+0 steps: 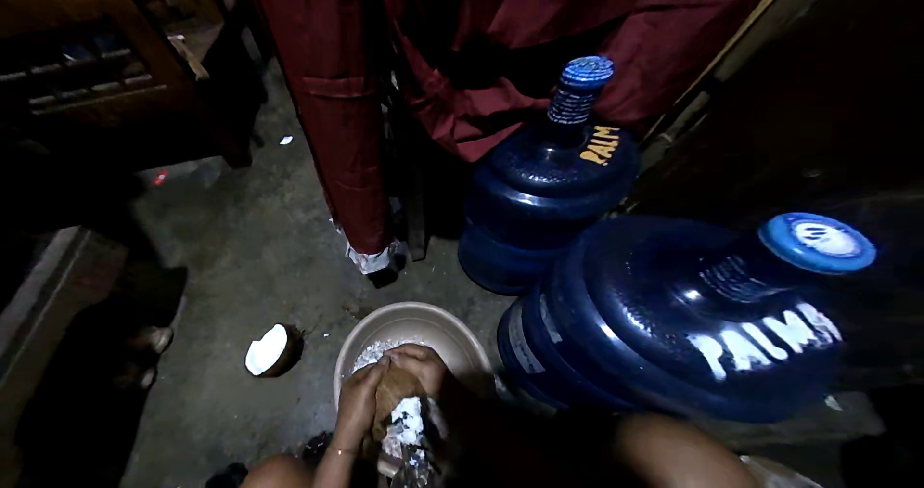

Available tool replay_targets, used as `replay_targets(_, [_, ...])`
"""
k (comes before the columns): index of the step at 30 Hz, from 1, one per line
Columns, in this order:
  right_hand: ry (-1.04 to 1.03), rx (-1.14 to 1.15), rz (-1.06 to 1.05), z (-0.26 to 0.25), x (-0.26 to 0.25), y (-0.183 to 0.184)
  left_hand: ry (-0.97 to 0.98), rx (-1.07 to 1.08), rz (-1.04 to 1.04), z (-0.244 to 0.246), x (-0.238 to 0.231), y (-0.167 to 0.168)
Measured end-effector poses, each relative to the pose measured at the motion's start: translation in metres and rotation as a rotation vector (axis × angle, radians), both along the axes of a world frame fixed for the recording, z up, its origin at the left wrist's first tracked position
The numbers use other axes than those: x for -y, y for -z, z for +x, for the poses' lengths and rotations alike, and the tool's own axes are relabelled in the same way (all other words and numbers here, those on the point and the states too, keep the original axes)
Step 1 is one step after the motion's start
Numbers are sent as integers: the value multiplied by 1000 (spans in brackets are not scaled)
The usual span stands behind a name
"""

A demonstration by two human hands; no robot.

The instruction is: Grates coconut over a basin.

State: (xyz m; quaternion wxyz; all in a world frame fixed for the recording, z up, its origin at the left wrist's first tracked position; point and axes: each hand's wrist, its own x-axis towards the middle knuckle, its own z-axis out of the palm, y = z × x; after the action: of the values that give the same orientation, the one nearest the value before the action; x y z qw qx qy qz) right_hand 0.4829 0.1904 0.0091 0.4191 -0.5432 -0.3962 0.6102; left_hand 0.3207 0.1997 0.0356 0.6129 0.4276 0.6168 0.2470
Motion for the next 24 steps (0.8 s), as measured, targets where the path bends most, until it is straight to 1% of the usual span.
replay_targets(2, [-19, -10, -222, 0, -22, 0, 14, 51, -156, 0, -19, 11])
replay_targets(3, [-48, 22, -281, -2, -25, 0, 8, 74, -217, -1, -21, 13])
replay_targets(4, [-74, 52, -304, -3, -28, -6, 5, 86, -245, -2, -22, 8])
replay_targets(5, [-95, 80, -289, -2, -27, -20, -14, 101, -241, -1, -22, -3])
replay_targets(6, [-121, 123, -228, 0, -21, -34, -28, 122, -217, -1, -18, -11])
replay_targets(7, [-151, 210, -88, 0, -8, -44, -43, 148, -171, -4, -8, -17])
replay_targets(8, [-163, 357, 153, 0, 6, -48, -41, 185, -98, -6, 2, -21])
replay_targets(9, [-133, 473, 354, -3, 14, -50, -28, 210, -26, -8, 8, -27])
replay_targets(11, [-120, 467, 331, -7, 31, -65, -33, 197, 75, -12, 28, -35])
replay_targets(13, [22, 398, 380, -18, 46, -59, -36, 136, 159, -16, 45, -42])
replay_targets(14, [60, 381, 393, -21, 49, -52, -42, 133, 172, -18, 49, -39])
replay_targets(15, [51, 391, 359, -21, 47, -46, -70, 142, 146, -17, 50, -31])
replay_targets(17, [-20, 449, 229, -20, 35, -35, -111, 170, 36, -13, 38, -11])
replay_targets(18, [-46, 484, 215, -16, 25, -28, -100, 175, -9, -9, 26, -3])
replay_targets(20, [-51, 567, 289, -9, 8, -12, -30, 140, -110, -2, 1, 2])
replay_targets(21, [-68, 536, 185, -8, 2, -13, 13, 124, -162, -1, -6, 2])
replay_targets(22, [-79, 424, -48, -7, -6, -20, 40, 123, -192, -1, -10, 1])
replay_targets(23, [-63, 351, -191, -6, -14, -27, 65, 140, -187, -2, -12, -2])
replay_targets(24, [-51, 322, -236, -5, -17, -38, 101, 175, -145, -3, -13, -10])
